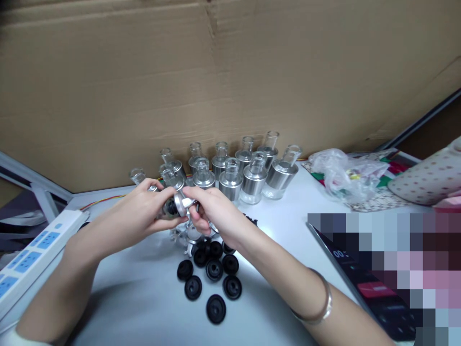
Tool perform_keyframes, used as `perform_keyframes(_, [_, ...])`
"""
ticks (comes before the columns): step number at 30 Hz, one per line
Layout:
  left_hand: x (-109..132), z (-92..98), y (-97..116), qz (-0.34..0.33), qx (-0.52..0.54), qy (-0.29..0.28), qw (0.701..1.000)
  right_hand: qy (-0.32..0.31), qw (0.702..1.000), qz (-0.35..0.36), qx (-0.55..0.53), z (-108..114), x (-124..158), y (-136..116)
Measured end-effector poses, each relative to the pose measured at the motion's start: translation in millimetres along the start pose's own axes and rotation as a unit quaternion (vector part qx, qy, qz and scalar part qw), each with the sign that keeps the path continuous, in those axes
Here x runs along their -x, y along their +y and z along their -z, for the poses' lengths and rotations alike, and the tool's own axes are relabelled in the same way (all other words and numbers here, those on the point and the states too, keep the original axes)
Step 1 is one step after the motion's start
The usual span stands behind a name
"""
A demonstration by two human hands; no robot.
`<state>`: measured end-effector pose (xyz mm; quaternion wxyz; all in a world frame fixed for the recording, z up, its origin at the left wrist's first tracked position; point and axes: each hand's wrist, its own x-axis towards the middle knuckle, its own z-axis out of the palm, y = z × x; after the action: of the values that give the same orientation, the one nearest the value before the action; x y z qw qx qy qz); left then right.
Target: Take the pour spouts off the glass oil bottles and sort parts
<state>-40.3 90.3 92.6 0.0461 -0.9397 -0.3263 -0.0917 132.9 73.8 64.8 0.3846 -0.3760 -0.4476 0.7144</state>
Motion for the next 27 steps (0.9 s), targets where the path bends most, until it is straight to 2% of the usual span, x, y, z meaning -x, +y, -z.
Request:
perform_keyframes(7, [0,-0.2,-5,0.021,0.063,0.028,0.997,-0.029,0.996,-0.019,-0.084,1,-1,-1])
perform_keyframes(14, [-2,1.2,-19,0.085,0.135,-0.001,0.987,0.021,0.995,0.061,-0.072,10,2,-13])
perform_keyframes(19, [1,5.9,-34,0.082,0.115,0.044,0.989,0.028,0.995,0.097,-0.022,15,9,-23])
perform_keyframes(22, [4,8.3,-40,0.079,0.103,0.049,0.99,0.029,0.993,0.115,-0.009,17,11,-27])
perform_keyframes(27, [7,9.6,-49,0.148,0.053,0.03,0.987,0.048,0.99,0.135,-0.013,21,12,-30])
